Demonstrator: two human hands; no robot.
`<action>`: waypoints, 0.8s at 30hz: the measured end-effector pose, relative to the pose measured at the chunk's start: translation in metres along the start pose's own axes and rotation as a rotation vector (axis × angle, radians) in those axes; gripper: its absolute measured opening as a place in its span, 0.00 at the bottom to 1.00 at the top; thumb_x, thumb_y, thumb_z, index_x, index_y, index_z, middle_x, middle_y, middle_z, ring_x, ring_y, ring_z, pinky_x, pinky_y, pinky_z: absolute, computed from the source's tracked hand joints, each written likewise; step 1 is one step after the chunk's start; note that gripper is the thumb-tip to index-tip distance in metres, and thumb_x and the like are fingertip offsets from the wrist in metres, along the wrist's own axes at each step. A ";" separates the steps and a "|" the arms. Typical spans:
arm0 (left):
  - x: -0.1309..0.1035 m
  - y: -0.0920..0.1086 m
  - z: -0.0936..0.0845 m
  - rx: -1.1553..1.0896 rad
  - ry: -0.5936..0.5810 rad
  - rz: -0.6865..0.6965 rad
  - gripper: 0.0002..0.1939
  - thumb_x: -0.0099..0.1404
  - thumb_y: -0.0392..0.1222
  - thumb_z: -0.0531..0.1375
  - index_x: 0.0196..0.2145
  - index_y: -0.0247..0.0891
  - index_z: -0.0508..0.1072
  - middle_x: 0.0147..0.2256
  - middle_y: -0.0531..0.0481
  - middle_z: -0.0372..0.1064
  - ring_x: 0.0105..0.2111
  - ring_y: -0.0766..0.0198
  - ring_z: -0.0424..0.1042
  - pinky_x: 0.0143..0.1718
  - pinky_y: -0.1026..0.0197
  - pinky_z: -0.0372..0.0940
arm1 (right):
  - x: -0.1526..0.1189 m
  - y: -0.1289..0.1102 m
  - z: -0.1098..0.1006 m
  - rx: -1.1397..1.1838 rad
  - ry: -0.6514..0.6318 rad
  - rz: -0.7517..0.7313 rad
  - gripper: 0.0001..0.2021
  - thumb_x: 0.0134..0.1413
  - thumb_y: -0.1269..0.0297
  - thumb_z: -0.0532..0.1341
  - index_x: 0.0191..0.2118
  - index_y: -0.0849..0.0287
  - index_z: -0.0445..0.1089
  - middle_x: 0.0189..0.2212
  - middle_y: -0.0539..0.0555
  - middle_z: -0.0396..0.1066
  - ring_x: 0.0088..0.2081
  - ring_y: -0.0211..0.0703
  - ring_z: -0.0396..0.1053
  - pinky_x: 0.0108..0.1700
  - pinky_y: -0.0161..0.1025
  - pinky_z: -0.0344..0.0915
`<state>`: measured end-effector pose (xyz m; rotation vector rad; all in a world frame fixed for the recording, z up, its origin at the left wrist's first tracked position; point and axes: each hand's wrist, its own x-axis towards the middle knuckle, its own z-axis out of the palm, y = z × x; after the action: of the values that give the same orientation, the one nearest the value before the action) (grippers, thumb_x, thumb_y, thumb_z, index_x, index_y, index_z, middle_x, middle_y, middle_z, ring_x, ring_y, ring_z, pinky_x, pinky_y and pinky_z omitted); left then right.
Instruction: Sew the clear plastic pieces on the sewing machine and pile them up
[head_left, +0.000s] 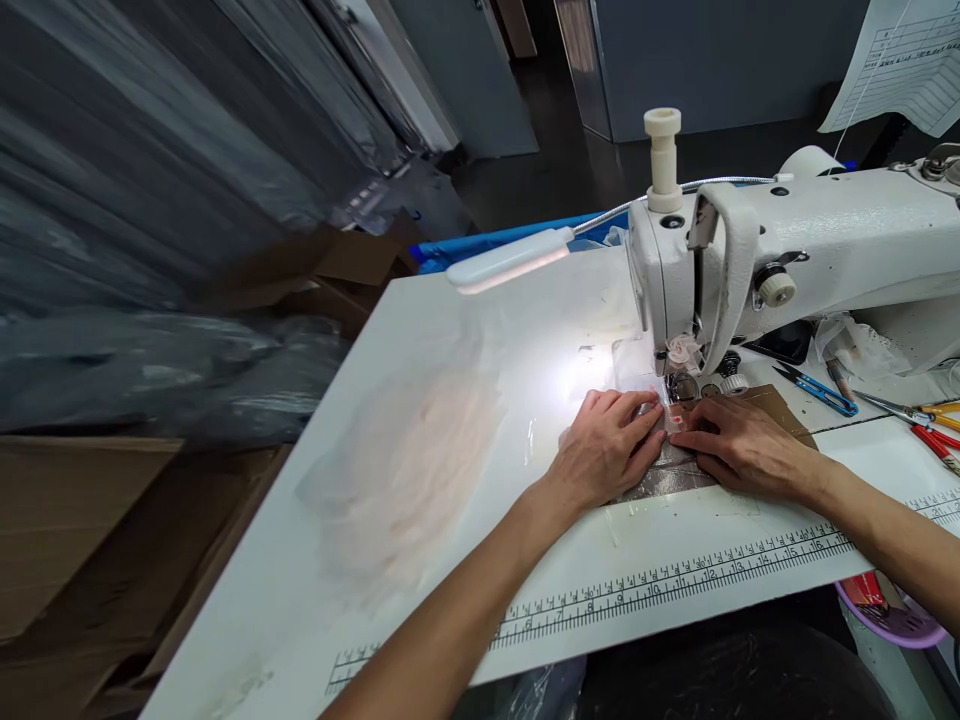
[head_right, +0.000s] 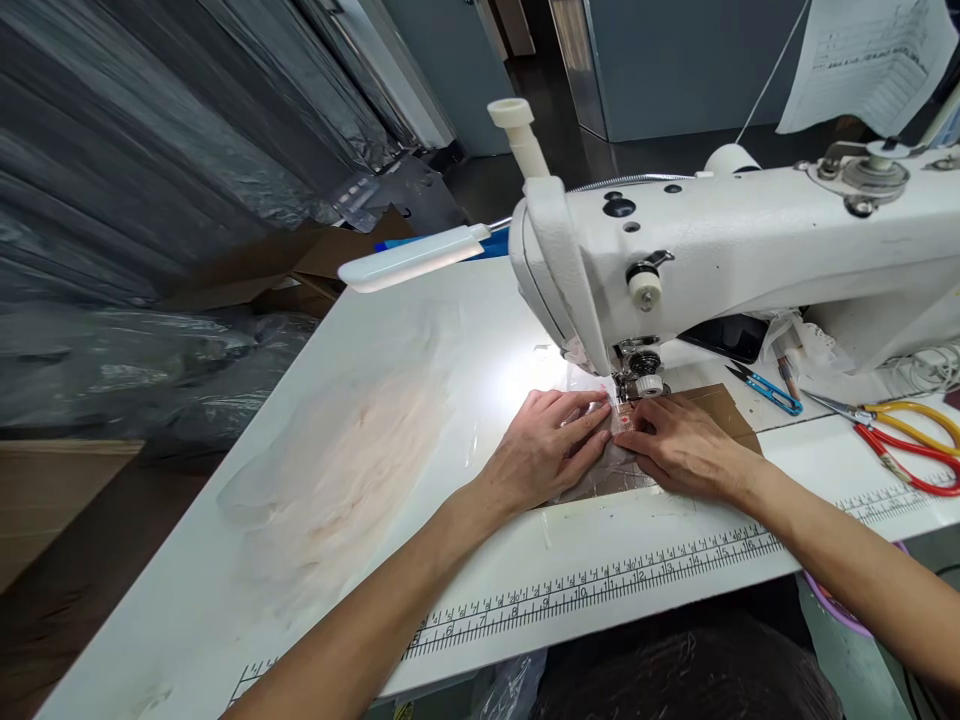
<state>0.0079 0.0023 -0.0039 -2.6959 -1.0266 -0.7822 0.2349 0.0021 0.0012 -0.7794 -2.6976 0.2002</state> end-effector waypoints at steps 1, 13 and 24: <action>0.000 0.000 -0.001 -0.002 -0.010 -0.001 0.12 0.72 0.42 0.52 0.47 0.36 0.72 0.46 0.42 0.73 0.36 0.58 0.69 0.35 0.52 0.63 | 0.000 0.000 0.000 -0.006 0.002 0.000 0.15 0.62 0.71 0.51 0.48 0.59 0.71 0.41 0.59 0.67 0.42 0.45 0.63 0.45 0.44 0.65; 0.012 -0.011 0.004 0.094 -0.103 0.085 0.16 0.73 0.43 0.48 0.47 0.35 0.73 0.49 0.41 0.72 0.38 0.55 0.69 0.38 0.52 0.62 | 0.004 -0.001 -0.001 -0.149 -0.023 0.031 0.15 0.65 0.73 0.48 0.50 0.63 0.68 0.39 0.61 0.67 0.37 0.44 0.66 0.39 0.42 0.70; 0.012 -0.012 -0.006 -0.016 -0.221 -0.003 0.20 0.74 0.45 0.45 0.52 0.34 0.70 0.52 0.40 0.71 0.44 0.52 0.68 0.47 0.45 0.58 | 0.002 -0.005 0.004 -0.146 0.023 0.039 0.14 0.66 0.73 0.47 0.50 0.64 0.66 0.40 0.61 0.65 0.40 0.45 0.66 0.41 0.44 0.71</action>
<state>0.0054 0.0163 0.0066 -2.8437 -1.0732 -0.5026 0.2296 -0.0008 -0.0011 -0.8713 -2.7001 0.0027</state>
